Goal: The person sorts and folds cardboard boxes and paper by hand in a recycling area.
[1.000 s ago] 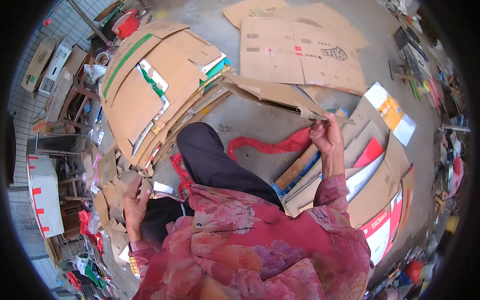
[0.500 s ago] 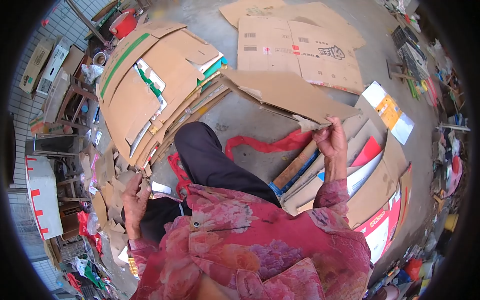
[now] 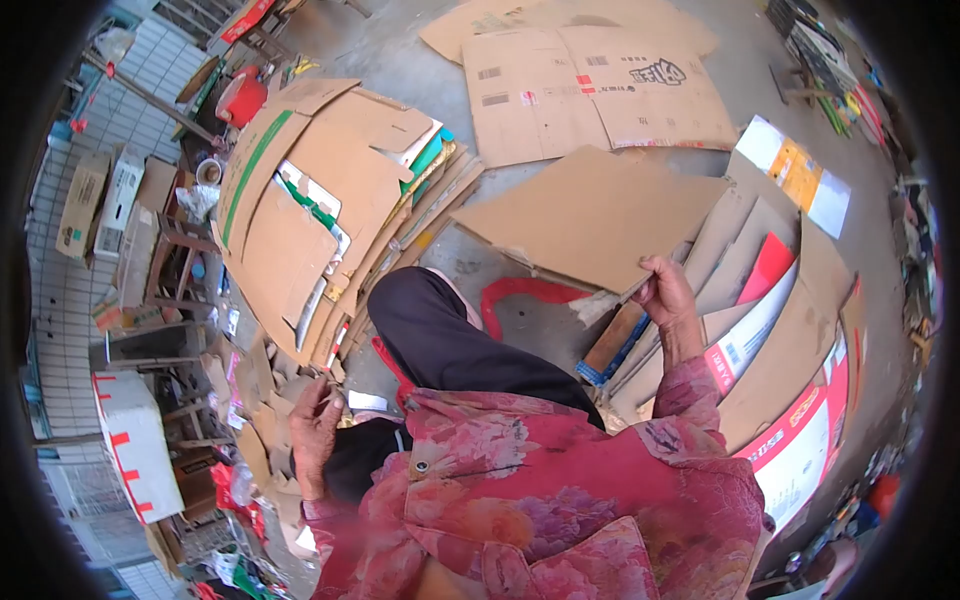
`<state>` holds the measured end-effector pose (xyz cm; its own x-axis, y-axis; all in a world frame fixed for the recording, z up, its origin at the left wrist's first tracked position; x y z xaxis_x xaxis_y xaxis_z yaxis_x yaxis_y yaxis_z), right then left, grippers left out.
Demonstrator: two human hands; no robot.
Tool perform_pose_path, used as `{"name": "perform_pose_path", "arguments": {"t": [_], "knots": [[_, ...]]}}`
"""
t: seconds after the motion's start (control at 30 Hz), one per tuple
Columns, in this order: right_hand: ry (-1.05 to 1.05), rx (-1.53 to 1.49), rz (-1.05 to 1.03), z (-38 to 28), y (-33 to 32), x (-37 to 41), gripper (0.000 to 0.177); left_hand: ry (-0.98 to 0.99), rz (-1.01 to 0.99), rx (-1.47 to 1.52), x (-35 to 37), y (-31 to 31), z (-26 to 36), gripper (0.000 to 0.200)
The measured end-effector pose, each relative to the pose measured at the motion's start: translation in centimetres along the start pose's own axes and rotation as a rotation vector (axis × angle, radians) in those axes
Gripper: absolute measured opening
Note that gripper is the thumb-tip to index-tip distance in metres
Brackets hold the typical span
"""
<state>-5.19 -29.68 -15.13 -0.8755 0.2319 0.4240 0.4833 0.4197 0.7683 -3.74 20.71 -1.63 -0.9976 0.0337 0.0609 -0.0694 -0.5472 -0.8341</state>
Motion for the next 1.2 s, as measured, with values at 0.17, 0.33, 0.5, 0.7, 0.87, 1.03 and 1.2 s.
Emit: {"name": "perform_pose_path", "arguments": {"t": [0.17,0.33,0.5,0.7,0.87,1.03,1.2], "knots": [[-0.094,-0.226,0.013,0.0,2.3,1.4,0.019,0.042,-0.272,0.423,-3.3,4.9,8.0,0.044],[-0.019,-0.210,-0.246,1.1,3.2,2.8,0.044,-0.164,-0.471,0.889,-7.4,11.0,13.7,0.065],[0.011,-0.210,-0.366,0.4,5.3,4.3,0.039,-0.066,-0.497,1.246,-9.2,11.4,17.2,0.067],[0.120,-0.225,-0.508,1.5,9.0,3.2,0.042,-0.032,-0.293,1.452,-9.0,9.0,16.4,0.076],[0.178,-0.215,-0.611,2.9,12.0,2.6,0.043,0.009,-0.275,1.641,-9.1,7.3,14.6,0.056],[0.168,0.145,-0.500,3.6,11.7,-0.4,0.047,0.038,-0.062,1.449,-10.3,5.5,13.6,0.029],[-0.495,1.188,-0.499,3.1,13.6,0.4,0.107,0.100,0.065,1.316,-10.5,3.7,14.2,0.023]]}}
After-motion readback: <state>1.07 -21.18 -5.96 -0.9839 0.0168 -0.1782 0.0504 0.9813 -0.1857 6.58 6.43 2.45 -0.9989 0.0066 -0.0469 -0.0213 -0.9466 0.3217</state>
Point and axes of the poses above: each hand's wrist, its own x-axis away from the middle knuckle, its own y-axis out of the palm, z = x × y, the point moved 6 cm from there along -x, towards the middle knuckle, and after that the axes turned 13 degrees about -x, right-handed, at the moved point
